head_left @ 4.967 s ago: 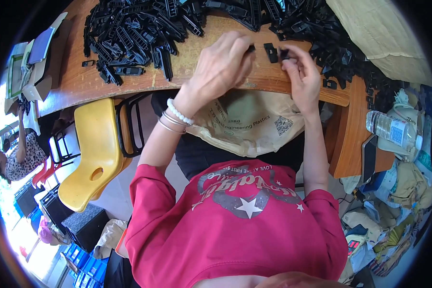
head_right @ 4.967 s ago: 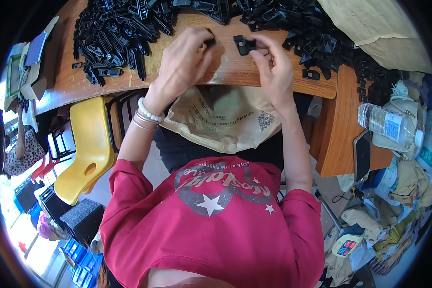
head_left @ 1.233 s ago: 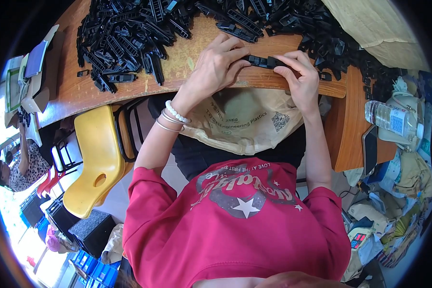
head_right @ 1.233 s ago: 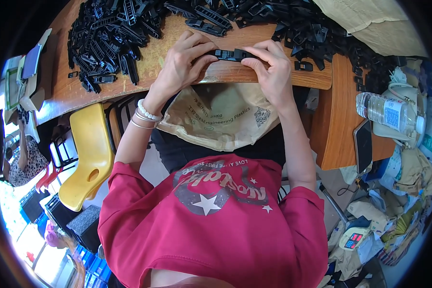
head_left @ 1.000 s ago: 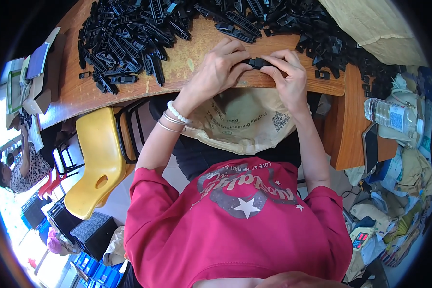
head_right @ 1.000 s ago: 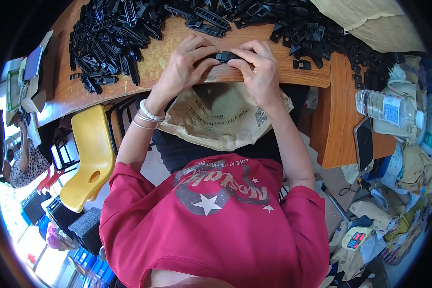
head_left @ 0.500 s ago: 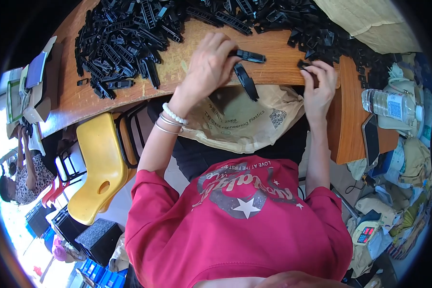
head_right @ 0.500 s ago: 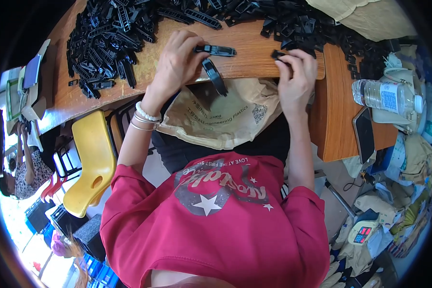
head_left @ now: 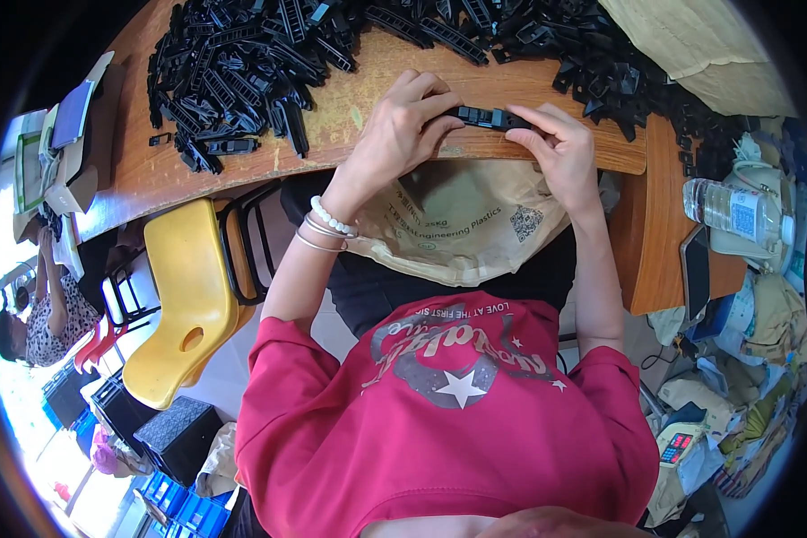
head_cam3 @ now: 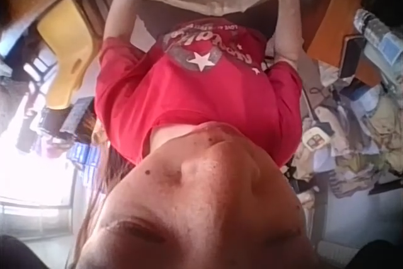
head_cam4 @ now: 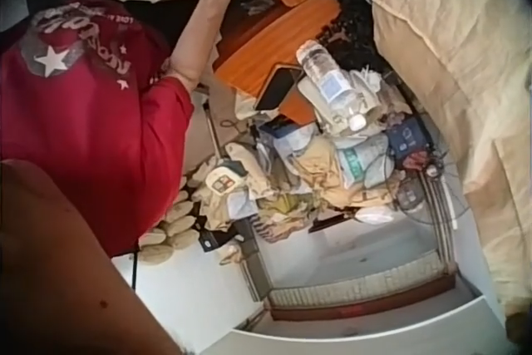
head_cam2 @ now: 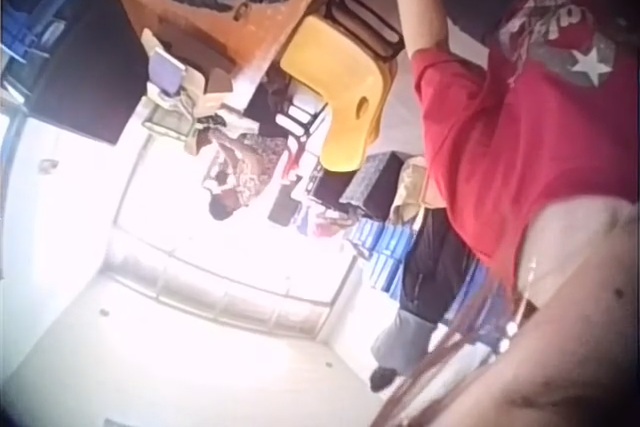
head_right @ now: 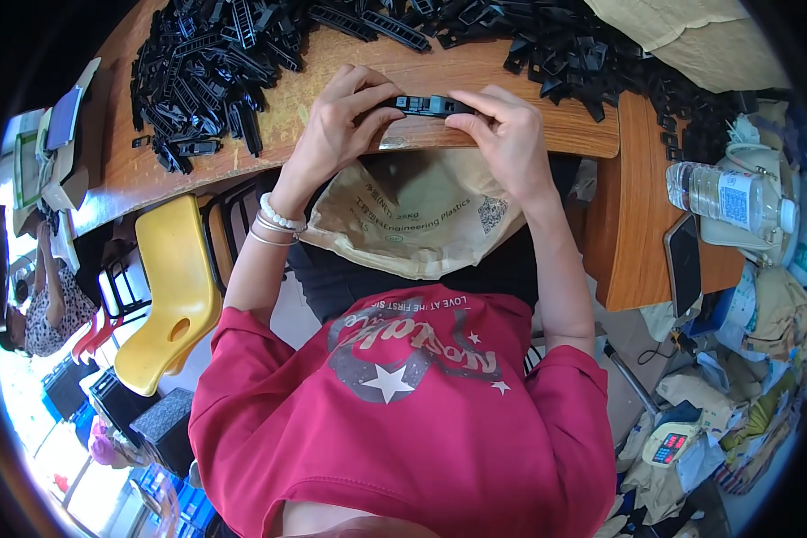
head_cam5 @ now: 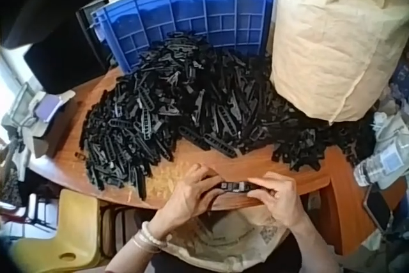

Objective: Snapping together small black plastic parts and placing them into a paper bag.

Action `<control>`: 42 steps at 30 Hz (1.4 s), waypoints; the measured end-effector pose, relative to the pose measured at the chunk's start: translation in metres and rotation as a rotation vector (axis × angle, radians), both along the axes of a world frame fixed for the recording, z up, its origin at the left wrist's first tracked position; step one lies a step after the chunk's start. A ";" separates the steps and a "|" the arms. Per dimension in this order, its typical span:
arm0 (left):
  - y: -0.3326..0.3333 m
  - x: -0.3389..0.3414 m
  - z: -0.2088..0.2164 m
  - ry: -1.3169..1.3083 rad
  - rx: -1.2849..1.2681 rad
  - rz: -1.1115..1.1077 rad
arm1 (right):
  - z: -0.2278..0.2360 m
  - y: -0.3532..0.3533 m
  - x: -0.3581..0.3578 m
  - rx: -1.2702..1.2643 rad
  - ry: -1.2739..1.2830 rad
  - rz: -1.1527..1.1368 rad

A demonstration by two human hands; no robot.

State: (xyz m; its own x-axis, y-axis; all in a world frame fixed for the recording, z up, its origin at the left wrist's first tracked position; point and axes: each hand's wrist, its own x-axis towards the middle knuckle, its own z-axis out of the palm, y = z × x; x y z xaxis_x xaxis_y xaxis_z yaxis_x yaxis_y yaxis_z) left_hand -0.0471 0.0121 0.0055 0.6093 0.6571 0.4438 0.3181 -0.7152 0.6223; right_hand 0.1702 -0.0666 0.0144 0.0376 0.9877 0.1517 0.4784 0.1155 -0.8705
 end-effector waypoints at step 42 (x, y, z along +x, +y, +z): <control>-0.023 0.001 -0.004 -0.281 -0.496 0.208 | -0.005 0.022 0.021 0.474 -0.771 -0.401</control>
State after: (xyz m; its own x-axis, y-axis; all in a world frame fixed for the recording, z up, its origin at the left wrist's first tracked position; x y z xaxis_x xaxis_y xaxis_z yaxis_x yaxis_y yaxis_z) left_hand -0.0463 -0.0104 0.0010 0.3503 0.9194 0.1789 0.1953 -0.2586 0.9460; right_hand 0.1908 -0.0444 0.0098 0.0807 0.7539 0.6520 0.9746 0.0774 -0.2101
